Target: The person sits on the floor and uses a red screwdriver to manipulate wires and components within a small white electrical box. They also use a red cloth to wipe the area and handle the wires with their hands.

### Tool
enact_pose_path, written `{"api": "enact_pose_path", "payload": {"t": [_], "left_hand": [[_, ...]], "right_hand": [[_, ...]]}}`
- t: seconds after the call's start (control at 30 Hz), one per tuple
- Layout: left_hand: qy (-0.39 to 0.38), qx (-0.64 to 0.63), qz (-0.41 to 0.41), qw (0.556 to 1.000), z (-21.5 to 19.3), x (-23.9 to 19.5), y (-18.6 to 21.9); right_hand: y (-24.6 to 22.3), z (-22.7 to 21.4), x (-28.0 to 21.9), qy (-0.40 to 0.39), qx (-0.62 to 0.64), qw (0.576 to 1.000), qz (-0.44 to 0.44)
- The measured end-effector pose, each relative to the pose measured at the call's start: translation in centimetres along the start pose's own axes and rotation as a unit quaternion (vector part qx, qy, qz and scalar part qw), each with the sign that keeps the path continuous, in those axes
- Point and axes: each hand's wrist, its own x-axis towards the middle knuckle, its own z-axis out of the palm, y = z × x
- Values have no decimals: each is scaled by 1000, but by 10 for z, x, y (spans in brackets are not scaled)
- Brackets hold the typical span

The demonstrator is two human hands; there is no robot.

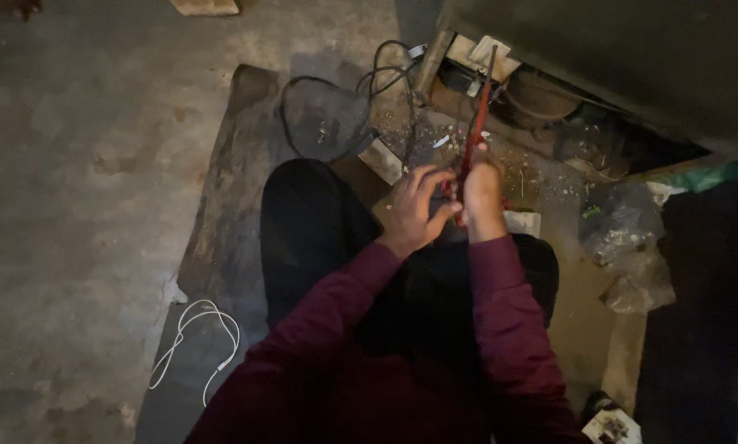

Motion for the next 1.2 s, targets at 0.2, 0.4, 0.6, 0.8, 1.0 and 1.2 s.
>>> {"api": "enact_pose_path", "payload": {"t": [0.2, 0.4, 0.6, 0.8, 1.0, 1.2], "left_hand": [[-7, -20, -15, 1000, -9, 2, 1], [0, 23, -42, 999, 4, 13, 12], [-4, 61, -47, 997, 9, 8, 13], [9, 23, -47, 999, 5, -1, -9], [5, 23, -64, 998, 1, -4, -19], [-1, 67, -44, 997, -2, -4, -12]], "right_hand": [[6, -4, 9, -107, 181, 974, 82], [-21, -26, -2, -187, 298, 926, 135], [-36, -17, -12, -64, -15, 995, 76], [-20, 4, -6, -46, 57, 988, 135], [-1, 4, 1, -139, 255, 948, 129], [-12, -3, -10, -202, 283, 930, 123]]}}
